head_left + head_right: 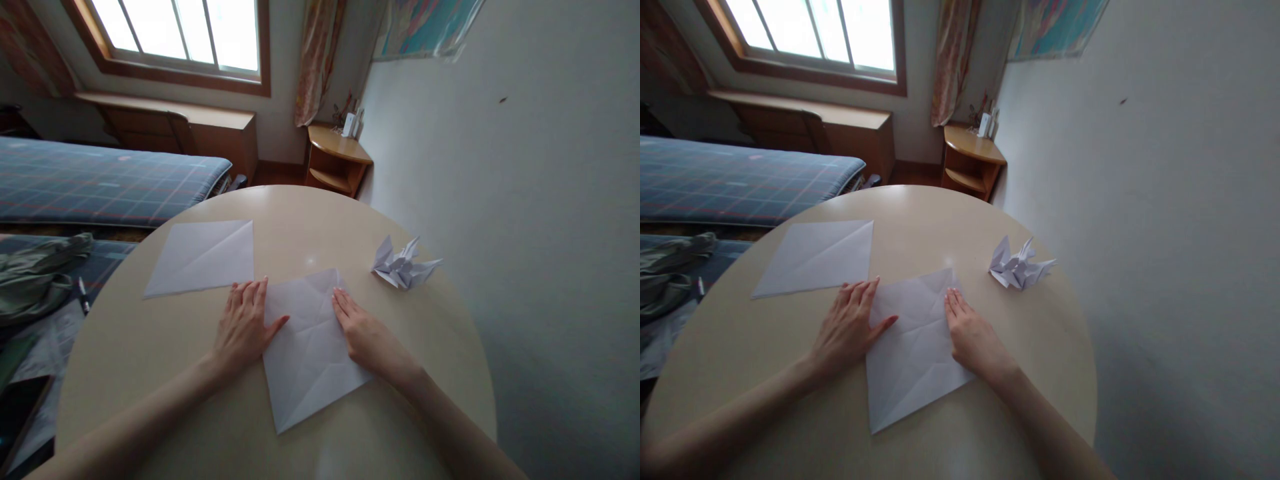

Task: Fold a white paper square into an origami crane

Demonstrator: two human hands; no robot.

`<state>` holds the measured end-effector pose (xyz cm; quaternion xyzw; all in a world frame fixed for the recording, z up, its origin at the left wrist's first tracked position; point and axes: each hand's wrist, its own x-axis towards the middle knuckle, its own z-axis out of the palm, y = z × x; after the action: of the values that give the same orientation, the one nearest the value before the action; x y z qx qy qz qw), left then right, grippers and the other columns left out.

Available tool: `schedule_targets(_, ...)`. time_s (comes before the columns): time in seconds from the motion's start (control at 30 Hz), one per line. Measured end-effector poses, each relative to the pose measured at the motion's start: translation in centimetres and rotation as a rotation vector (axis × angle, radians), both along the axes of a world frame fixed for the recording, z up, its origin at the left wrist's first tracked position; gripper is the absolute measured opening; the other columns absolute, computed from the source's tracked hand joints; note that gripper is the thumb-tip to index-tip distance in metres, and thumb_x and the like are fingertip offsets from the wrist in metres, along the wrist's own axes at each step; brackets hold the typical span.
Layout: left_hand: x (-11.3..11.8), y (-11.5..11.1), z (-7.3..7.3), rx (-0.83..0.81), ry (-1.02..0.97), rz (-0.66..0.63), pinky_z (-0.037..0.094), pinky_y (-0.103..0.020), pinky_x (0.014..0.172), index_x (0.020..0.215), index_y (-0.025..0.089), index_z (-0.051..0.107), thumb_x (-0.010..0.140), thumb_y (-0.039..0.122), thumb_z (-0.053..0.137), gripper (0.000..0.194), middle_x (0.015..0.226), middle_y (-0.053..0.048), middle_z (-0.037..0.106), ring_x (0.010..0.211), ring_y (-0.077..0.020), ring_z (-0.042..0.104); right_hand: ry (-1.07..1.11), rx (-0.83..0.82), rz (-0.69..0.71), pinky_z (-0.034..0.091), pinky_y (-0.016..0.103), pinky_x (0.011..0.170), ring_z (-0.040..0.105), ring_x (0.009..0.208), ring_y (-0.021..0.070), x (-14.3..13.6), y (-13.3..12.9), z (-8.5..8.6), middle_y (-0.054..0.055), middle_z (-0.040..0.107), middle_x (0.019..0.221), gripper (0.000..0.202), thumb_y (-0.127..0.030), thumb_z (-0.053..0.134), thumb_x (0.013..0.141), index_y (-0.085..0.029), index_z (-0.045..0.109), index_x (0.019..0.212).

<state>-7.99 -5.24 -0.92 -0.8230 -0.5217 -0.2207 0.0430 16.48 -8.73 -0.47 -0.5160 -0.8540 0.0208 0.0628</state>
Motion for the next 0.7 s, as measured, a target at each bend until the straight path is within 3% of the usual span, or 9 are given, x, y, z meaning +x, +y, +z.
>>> schedule_targets(0.17, 0.0, -0.2, 0.5, -0.076, -0.149, 0.015, 0.047, -0.050, 0.086, 0.124, 0.015, 0.042, 0.076, 0.040, 0.061, 0.057, 0.109, -0.013, 0.049, 0.102, -0.0308, 0.048, -0.030, 0.015, -0.002, 0.033, 0.040, 0.107, 0.027, 0.133, 0.0257, -0.8, 0.4, -0.2, 0.020, 0.034, 0.140, 0.063, 0.000, 0.037, 0.070, 0.002, 0.037, 0.133)
schedule_targets(0.3, -0.1, -0.1, 1.0, -0.051, -0.310, -0.024, 0.046, -0.051, 0.091, 0.115, 0.018, 0.047, 0.072, 0.023, 0.066, 0.048, 0.115, -0.012, 0.043, 0.107, -0.0299, 0.046, -0.011, 0.038, -0.007, 0.034, 0.042, 0.106, 0.026, 0.133, 0.0241, -0.8, 0.7, -0.5, 0.018, 0.034, 0.141, 0.066, 0.000, 0.035, 0.069, -0.002, 0.035, 0.135)
schedule_targets(0.4, 0.1, -0.3, 1.5, -0.039, -0.483, -0.115, 0.049, -0.048, 0.090, 0.122, 0.024, 0.043, 0.074, 0.014, 0.061, 0.052, 0.128, -0.011, 0.034, 0.114, -0.0282, 0.045, -0.014, 0.040, -0.010, 0.035, 0.042, 0.105, 0.026, 0.134, 0.0241, -0.8, 0.7, -0.5, 0.017, 0.034, 0.142, 0.065, -0.001, 0.036, 0.071, -0.004, 0.035, 0.136)
schedule_targets(0.5, 0.5, -1.0, 1.5, -0.117, -0.662, -0.247, 0.056, -0.039, 0.082, 0.136, 0.033, 0.025, 0.080, 0.011, 0.052, 0.066, 0.143, -0.009, 0.018, 0.121, -0.0266, 0.044, -0.009, 0.031, 0.004, 0.034, 0.041, 0.105, 0.027, 0.133, 0.0243, -0.8, 0.9, -0.3, 0.016, 0.036, 0.141, 0.061, -0.002, 0.036, 0.073, -0.004, 0.038, 0.134)
schedule_targets(0.57, 0.8, -1.5, 1.0, -0.181, -0.736, -0.358, 0.054, -0.037, 0.086, 0.140, 0.033, 0.017, 0.084, 0.011, 0.046, 0.067, 0.148, -0.009, 0.009, 0.124, -0.0260, 0.042, 0.011, 0.031, 0.009, 0.034, 0.041, 0.104, 0.029, 0.132, 0.0242, -0.7, 1.0, -0.2, 0.016, 0.038, 0.140, 0.061, -0.002, 0.036, 0.073, -0.006, 0.039, 0.134)
schedule_targets(0.7, 1.1, -1.6, -0.5, -0.174, -0.623, -0.475, 0.045, -0.042, 0.096, 0.136, 0.032, 0.032, 0.089, 0.007, 0.036, 0.053, 0.151, -0.006, 0.007, 0.130, -0.0262, 0.033, 0.054, 0.031, -0.005, 0.036, 0.042, 0.102, 0.032, 0.129, 0.0243, -0.5, 1.2, -0.2, 0.014, 0.040, 0.139, 0.059, -0.003, 0.037, 0.075, -0.010, 0.040, 0.134)
